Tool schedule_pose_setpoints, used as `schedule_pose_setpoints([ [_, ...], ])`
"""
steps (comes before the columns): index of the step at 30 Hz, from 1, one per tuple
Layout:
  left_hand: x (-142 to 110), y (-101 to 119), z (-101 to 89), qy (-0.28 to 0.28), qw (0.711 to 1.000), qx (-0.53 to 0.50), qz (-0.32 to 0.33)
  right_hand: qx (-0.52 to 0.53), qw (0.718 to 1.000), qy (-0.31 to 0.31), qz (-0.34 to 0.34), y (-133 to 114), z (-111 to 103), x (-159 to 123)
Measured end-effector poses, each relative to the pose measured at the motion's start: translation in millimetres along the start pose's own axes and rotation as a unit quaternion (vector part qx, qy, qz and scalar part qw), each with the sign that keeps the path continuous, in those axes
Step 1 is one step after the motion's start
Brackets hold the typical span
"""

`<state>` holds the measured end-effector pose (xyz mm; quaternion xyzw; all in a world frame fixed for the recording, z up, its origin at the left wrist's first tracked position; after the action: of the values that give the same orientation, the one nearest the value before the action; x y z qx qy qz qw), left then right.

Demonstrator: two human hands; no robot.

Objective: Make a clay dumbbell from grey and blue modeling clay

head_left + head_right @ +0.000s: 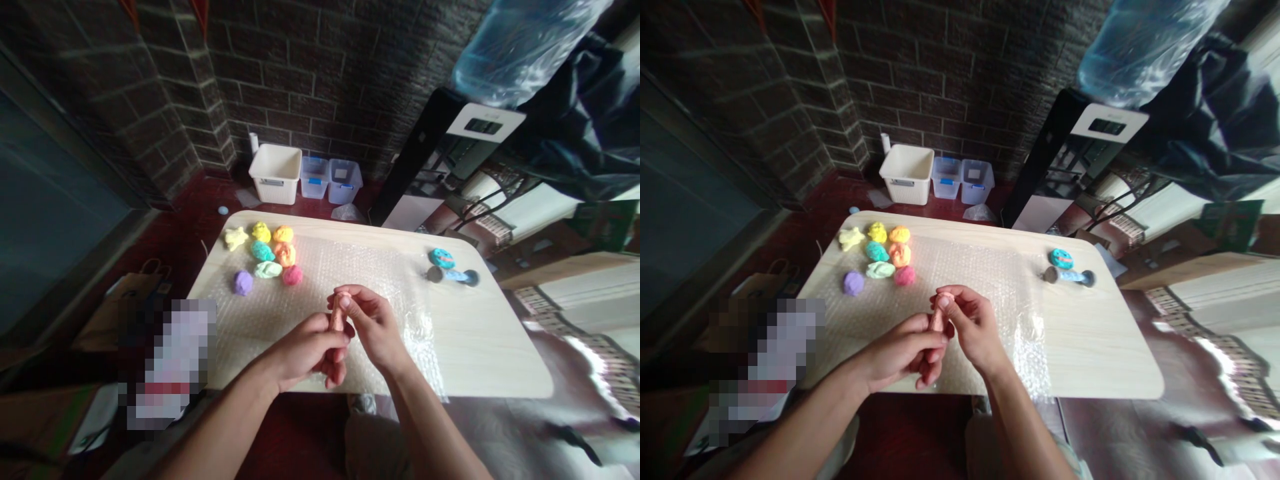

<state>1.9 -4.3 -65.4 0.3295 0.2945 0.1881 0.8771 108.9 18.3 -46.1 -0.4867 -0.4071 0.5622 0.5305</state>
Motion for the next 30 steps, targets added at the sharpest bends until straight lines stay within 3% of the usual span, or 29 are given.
schedule_pose_setpoints([
  [4,0.0,1.9,1.9,-0.010,1.000,-0.010,-0.001,0.018,1.000,0.005,0.016,0.9,1.3,-1.8],
  [9,0.7,12.7,-1.6,0.008,0.996,-0.056,0.065,-0.001,1.000,-0.020,0.018,1.1,5.3,-3.1],
  [15,-0.5,19.1,-10.6,0.082,0.989,0.057,0.110,-0.100,0.992,-0.035,-0.062,-7.3,0.0,-1.4],
  [20,3.1,15.1,-15.0,0.098,0.985,0.094,0.109,-0.169,0.972,-0.015,-0.165,-16.7,-2.3,-3.0],
  [30,2.4,23.7,-20.6,0.107,0.965,0.188,0.146,-0.212,0.961,-0.028,-0.175,-23.0,1.9,-7.3],
])
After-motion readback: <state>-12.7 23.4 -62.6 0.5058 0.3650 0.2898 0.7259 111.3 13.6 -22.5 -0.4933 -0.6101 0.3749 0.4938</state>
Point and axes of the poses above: each hand's wrist, its own x-axis towards the middle knuckle, its own z-axis out of the palm, y = z × x, the point moved 7 cm from there along x, towards the middle knuckle
